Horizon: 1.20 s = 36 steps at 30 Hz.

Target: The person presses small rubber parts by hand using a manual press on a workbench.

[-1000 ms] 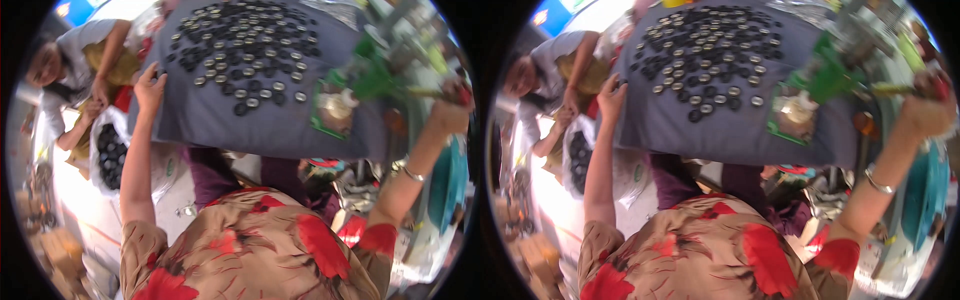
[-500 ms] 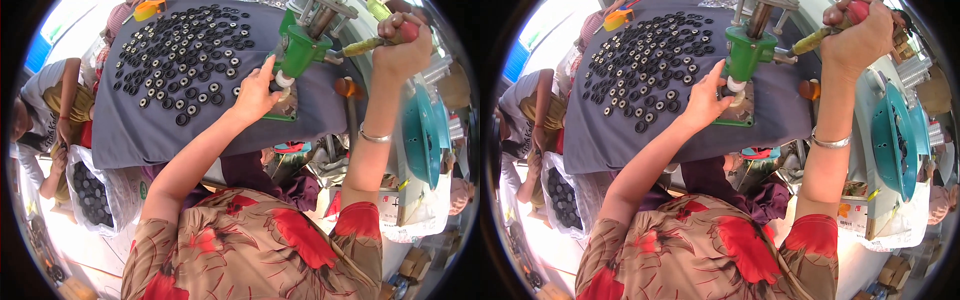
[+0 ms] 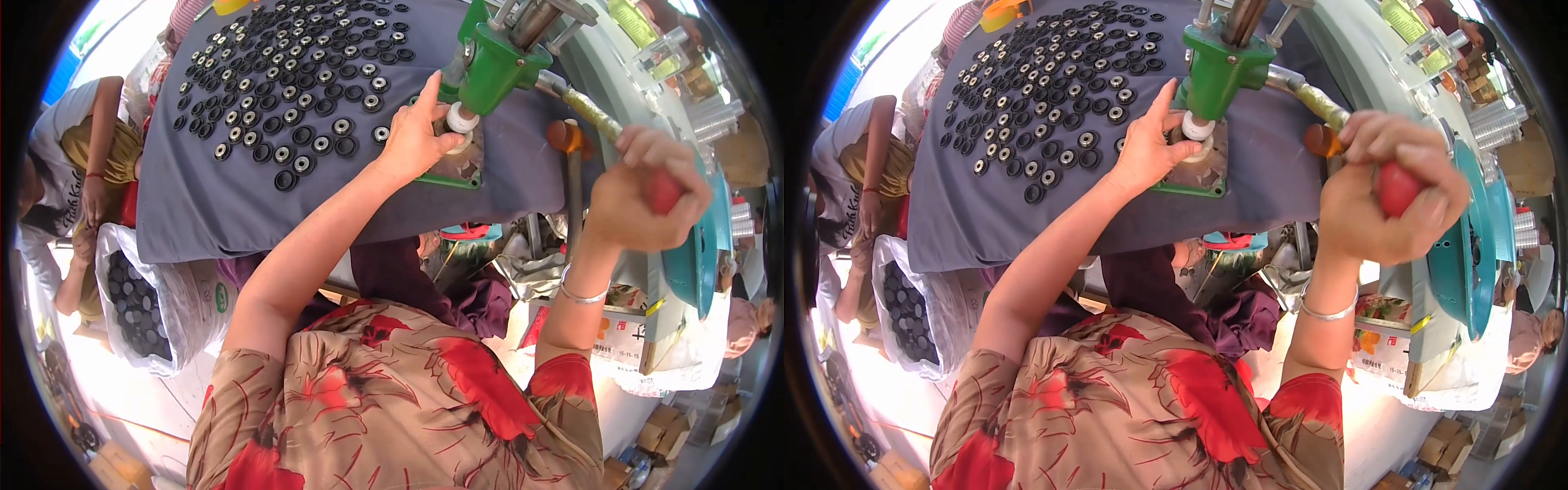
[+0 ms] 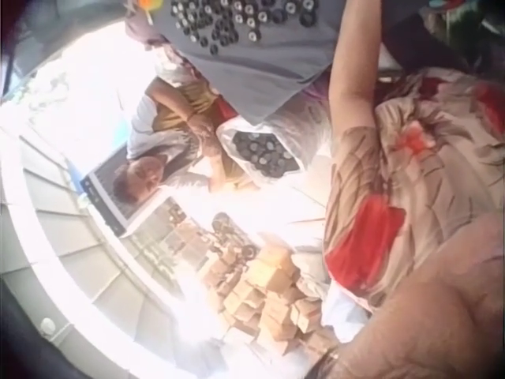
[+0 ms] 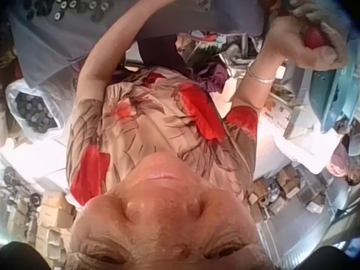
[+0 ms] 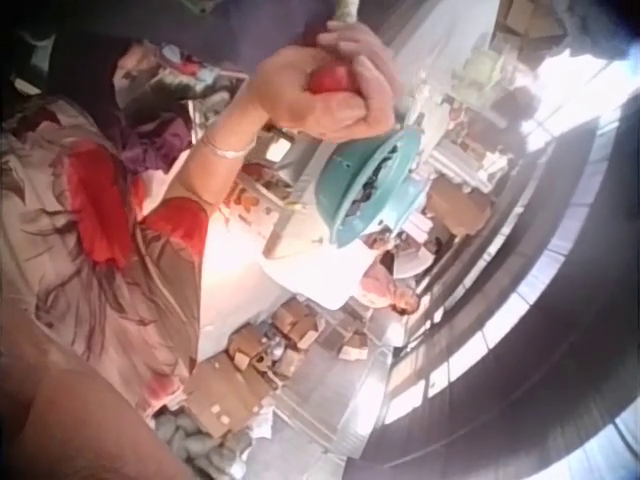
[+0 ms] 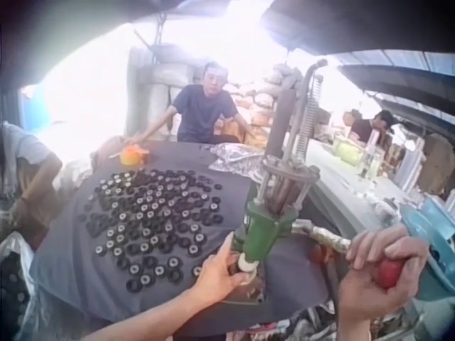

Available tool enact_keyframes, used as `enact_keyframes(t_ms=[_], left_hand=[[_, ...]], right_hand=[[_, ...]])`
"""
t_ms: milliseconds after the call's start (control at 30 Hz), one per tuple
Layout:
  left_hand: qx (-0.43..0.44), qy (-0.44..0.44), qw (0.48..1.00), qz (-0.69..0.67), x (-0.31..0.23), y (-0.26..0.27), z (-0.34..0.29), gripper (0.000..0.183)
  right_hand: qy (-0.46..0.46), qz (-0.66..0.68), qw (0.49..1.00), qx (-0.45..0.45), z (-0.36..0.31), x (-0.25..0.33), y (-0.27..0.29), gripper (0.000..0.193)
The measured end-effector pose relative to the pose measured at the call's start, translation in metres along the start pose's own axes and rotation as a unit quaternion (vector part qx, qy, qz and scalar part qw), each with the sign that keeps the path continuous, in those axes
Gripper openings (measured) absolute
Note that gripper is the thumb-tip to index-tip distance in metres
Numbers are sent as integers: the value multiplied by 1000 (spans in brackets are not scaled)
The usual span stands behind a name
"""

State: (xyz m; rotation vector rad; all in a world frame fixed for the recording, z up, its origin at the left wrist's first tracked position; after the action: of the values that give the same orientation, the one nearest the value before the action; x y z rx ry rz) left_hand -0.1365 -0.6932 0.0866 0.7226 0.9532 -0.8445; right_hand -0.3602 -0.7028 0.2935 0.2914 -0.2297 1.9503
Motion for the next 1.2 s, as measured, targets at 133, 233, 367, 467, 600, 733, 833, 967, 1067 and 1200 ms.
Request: enact_keyframes(t_ms=[133, 233, 367, 467, 600, 733, 833, 967, 1067, 1200], left_hand=[[21, 16, 999, -36, -7, -1, 2, 100], [38, -5, 999, -5, -7, -3, -3, 102], [23, -11, 1000, -5, -1, 2, -2, 102], [24, -5, 1000, -19, 4, -3, 3, 102], [15, 23, 999, -30, 9, 0, 1, 99], [-18, 56, 997, -39, 5, 9, -4, 96], [-25, 93, 992, -81, 6, 31, -23, 89], [30, 152, 817, -555, 4, 57, -52, 79], [38, 147, 787, -598, -8, 79, -69, 79], [27, 123, 760, -638, -10, 108, -88, 80]], right_hand=[[38, -108, 986, 124, -68, 14, 0, 27], [18, -166, 985, 48, -126, 16, 18, 24], [54, -157, 981, 99, -108, 11, 2, 25], [2, -156, 981, 118, -80, 15, 1, 28], [23, -255, 966, 43, 14, 21, -13, 27], [-72, -133, 988, -34, 82, -32, -16, 23], [-134, -46, 988, -69, 98, -73, -18, 24], [-89, -121, 985, -89, 108, -79, -8, 25], [-103, -122, 982, -97, 108, -90, 1, 27], [-97, -140, 981, -97, 104, -87, -7, 24]])
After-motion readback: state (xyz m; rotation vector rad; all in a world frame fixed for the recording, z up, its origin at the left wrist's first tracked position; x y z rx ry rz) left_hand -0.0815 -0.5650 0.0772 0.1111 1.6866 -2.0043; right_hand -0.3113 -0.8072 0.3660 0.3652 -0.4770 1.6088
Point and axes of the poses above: each hand's wrist, its own z-axis towards the middle knuckle, its own y-axis out of the back of the hand, x = y × z, the point moved 10 cm from there along z, towards the middle knuckle, and after that the axes turned 13 degrees about -z, right-handed, at the moved point
